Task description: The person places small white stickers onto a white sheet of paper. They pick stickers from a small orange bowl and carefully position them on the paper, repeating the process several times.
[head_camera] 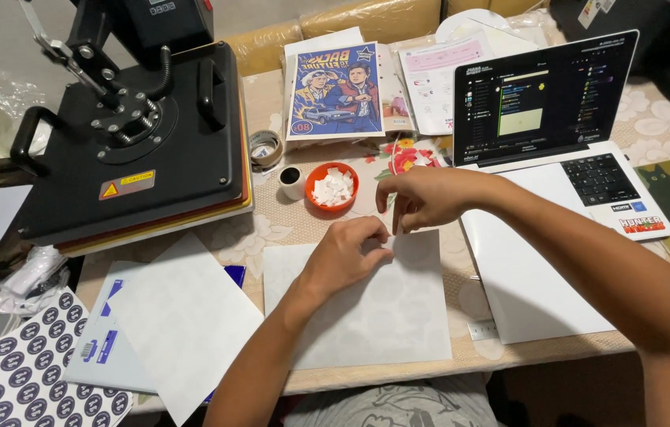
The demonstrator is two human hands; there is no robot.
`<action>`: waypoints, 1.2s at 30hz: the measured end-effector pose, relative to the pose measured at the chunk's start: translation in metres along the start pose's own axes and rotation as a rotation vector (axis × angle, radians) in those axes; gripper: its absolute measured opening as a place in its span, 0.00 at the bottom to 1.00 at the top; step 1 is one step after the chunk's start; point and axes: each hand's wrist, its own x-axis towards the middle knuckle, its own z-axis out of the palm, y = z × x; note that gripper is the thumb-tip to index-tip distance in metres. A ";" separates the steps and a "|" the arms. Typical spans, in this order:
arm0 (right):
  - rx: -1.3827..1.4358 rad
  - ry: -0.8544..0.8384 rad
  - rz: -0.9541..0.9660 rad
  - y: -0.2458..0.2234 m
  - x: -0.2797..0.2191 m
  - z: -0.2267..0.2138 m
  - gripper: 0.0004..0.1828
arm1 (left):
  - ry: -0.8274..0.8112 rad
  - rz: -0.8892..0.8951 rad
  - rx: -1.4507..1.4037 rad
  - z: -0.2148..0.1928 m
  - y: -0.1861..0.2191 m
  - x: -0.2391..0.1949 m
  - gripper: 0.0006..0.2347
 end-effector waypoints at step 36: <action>0.506 -0.146 -0.133 0.071 0.032 0.013 0.21 | 0.218 -0.125 -0.141 0.006 0.020 -0.001 0.11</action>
